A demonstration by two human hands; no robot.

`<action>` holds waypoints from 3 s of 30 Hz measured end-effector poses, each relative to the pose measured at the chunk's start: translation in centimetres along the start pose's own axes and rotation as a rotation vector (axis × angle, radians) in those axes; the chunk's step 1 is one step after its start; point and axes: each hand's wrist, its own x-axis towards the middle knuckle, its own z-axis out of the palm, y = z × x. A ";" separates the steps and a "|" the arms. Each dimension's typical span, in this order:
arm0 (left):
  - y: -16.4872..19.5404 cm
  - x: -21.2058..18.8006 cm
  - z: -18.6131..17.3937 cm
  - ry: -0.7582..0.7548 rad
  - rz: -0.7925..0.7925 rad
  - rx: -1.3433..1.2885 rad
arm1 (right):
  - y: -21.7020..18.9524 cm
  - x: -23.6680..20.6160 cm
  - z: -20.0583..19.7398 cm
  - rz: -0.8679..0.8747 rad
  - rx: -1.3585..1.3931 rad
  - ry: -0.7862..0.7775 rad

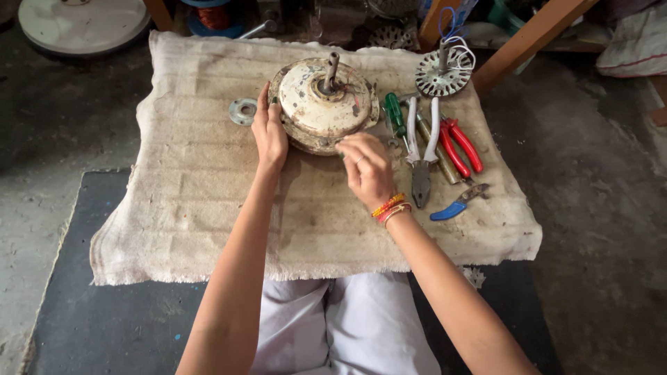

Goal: The person works on a dirty ceiling fan motor housing placed on a cloth-covered low table, rotating and pressing the housing and its central shaft by hand to seat the parts together. They occasionally reposition the housing and a mounting flange beside it while hand-tightening the assembly.

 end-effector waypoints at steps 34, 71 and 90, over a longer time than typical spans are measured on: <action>-0.5 0.1 0.0 0.002 -0.011 -0.024 | -0.1 -0.1 0.1 0.050 0.016 0.013; -0.6 0.1 -0.2 0.005 -0.073 0.019 | 0.7 -0.9 1.1 0.001 0.014 0.011; -0.5 0.1 -0.4 0.001 -0.076 0.028 | 1.2 -0.6 1.2 0.364 -0.133 0.191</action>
